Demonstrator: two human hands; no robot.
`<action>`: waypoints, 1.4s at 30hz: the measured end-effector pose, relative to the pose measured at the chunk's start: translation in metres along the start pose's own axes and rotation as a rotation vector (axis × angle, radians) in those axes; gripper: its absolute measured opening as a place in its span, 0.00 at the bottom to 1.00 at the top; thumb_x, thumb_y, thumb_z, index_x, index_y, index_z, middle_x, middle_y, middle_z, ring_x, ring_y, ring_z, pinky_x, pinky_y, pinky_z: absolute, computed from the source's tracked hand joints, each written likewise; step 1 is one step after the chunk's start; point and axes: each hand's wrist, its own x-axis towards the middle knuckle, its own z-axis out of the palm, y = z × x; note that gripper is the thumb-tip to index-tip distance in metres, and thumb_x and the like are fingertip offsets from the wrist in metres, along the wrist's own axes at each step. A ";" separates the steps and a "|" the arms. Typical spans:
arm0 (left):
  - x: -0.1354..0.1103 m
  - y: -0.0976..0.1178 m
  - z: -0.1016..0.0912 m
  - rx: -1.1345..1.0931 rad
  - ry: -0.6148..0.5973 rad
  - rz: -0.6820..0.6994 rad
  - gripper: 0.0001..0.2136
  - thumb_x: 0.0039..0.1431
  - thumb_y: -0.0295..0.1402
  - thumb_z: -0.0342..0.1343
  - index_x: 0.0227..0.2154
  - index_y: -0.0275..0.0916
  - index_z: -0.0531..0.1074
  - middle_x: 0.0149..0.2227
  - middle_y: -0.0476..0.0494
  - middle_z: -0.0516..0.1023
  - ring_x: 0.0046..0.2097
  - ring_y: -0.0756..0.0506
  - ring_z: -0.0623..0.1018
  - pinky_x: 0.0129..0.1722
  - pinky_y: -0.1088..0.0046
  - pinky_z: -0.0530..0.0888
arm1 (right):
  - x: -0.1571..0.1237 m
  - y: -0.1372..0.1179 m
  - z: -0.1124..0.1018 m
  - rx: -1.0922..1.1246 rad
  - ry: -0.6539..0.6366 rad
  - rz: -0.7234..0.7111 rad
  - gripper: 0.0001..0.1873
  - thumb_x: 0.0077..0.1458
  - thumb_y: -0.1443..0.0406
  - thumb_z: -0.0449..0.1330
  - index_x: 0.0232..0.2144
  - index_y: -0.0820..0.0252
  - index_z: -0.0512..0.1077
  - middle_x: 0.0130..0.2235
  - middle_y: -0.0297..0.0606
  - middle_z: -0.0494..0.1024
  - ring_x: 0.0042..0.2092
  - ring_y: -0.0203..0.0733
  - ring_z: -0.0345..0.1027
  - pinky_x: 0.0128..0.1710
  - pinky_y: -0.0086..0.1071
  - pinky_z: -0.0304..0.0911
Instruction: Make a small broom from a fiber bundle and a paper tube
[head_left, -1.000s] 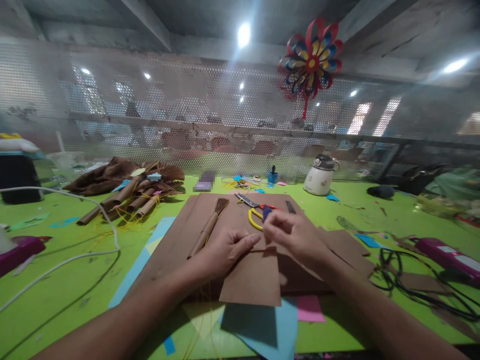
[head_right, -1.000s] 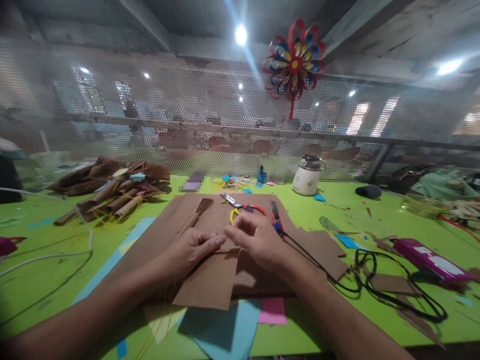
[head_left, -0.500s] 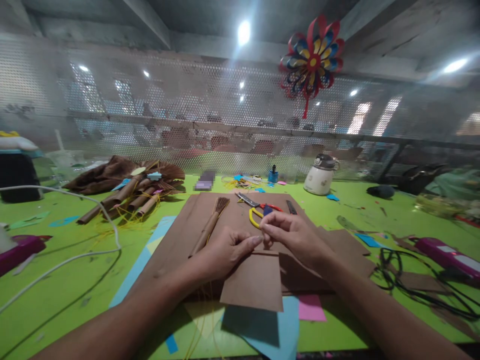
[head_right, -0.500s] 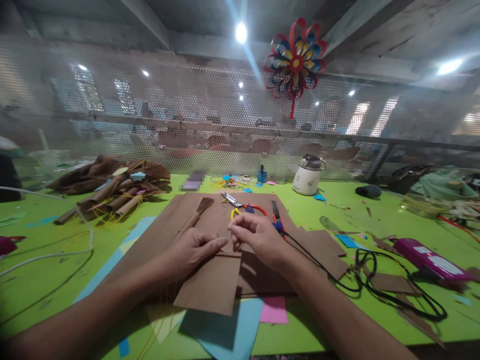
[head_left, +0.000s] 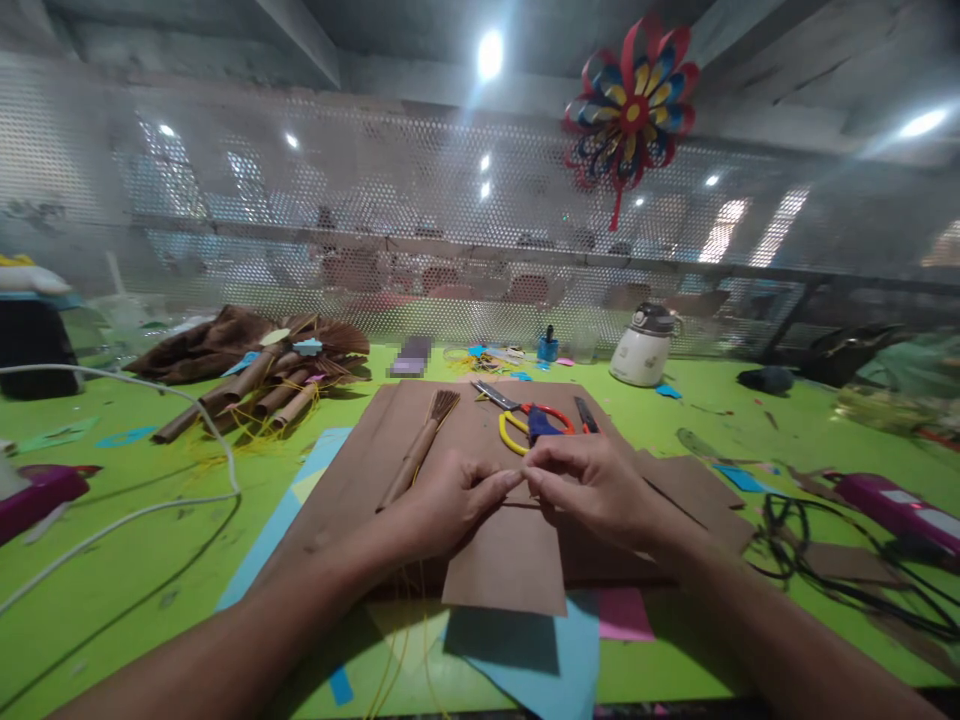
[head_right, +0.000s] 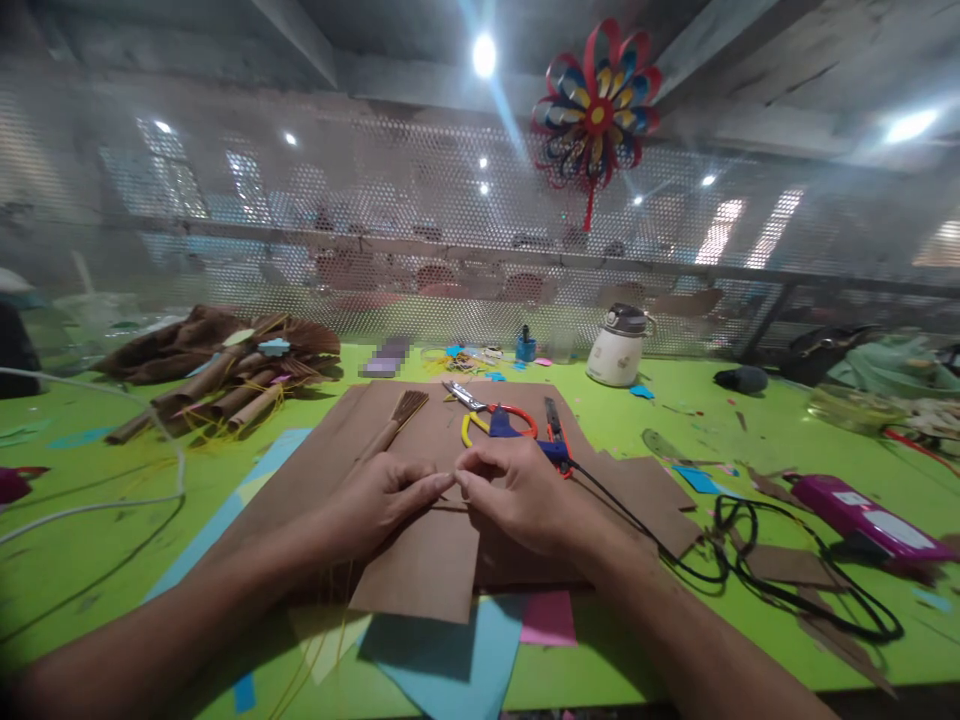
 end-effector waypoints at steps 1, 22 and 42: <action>0.000 0.000 0.000 -0.007 -0.006 0.000 0.20 0.60 0.48 0.43 0.18 0.40 0.56 0.19 0.54 0.51 0.22 0.53 0.52 0.20 0.73 0.50 | 0.000 0.000 0.001 -0.010 0.014 -0.004 0.08 0.55 0.68 0.54 0.26 0.60 0.72 0.22 0.32 0.70 0.25 0.34 0.63 0.26 0.28 0.56; 0.000 0.002 -0.001 -0.189 -0.030 -0.003 0.20 0.59 0.48 0.45 0.19 0.38 0.60 0.18 0.55 0.55 0.21 0.53 0.52 0.20 0.74 0.51 | 0.001 0.002 0.002 0.151 0.009 0.069 0.08 0.56 0.64 0.56 0.29 0.61 0.73 0.25 0.32 0.70 0.28 0.34 0.61 0.27 0.27 0.56; 0.004 -0.006 0.001 -0.353 -0.041 -0.058 0.20 0.56 0.50 0.49 0.21 0.37 0.64 0.21 0.52 0.63 0.22 0.54 0.59 0.21 0.76 0.56 | 0.010 0.006 -0.001 0.630 0.155 0.159 0.17 0.56 0.55 0.55 0.21 0.58 0.60 0.20 0.26 0.58 0.21 0.30 0.52 0.22 0.27 0.60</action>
